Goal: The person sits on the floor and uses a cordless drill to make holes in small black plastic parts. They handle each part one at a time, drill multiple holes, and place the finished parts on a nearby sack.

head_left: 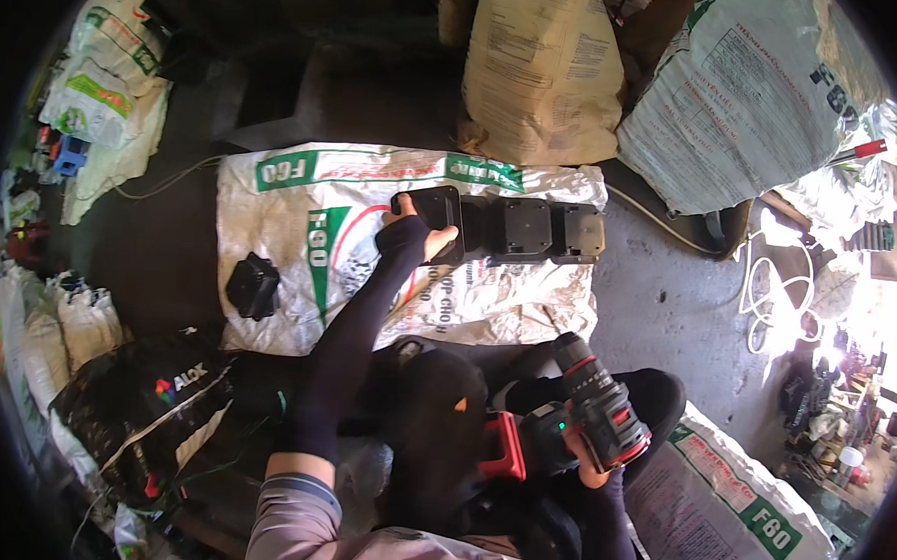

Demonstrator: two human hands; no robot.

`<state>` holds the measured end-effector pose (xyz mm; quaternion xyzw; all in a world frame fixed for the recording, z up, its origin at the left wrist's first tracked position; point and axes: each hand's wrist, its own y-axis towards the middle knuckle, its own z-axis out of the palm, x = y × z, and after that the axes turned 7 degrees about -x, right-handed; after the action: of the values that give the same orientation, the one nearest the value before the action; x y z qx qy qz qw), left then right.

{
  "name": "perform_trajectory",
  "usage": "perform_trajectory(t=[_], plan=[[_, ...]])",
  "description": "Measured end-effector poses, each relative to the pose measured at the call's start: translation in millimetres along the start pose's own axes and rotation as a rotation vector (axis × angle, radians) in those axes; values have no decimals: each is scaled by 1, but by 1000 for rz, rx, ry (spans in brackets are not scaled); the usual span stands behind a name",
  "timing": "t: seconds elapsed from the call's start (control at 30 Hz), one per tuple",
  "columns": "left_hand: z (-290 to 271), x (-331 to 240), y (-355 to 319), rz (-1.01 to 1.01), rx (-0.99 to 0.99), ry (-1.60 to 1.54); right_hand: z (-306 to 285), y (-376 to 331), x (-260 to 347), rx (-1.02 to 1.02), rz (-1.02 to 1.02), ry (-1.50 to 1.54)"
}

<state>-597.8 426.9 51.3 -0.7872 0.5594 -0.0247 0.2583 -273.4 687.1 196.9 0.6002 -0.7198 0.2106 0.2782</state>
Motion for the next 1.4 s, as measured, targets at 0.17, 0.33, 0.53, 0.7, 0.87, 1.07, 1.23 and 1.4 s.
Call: perform_trajectory(t=[0.17,0.33,0.53,0.7,0.87,1.07,1.23,1.4], plan=[[-175,74,-162,227,-184,-237,-17,3,19,27,49,275],[-220,89,-338,284,-49,-48,-26,-10,38,-102,-167,150],[-154,88,-394,228,-100,79,-40,-47,47,-17,-28,299],[-141,103,-402,218,-226,-29,-39,-64,40,23,-171,224],[-137,138,-393,63,-457,-671,-46,-75,38,-6,-346,116],[-116,173,-355,49,-300,-1054,-52,-72,45,-67,-456,-45],[-107,197,-350,-88,-101,-1459,-51,-60,46,-82,-556,-62],[-99,212,-328,45,331,-2214,-41,-58,44,-158,-690,-152]])
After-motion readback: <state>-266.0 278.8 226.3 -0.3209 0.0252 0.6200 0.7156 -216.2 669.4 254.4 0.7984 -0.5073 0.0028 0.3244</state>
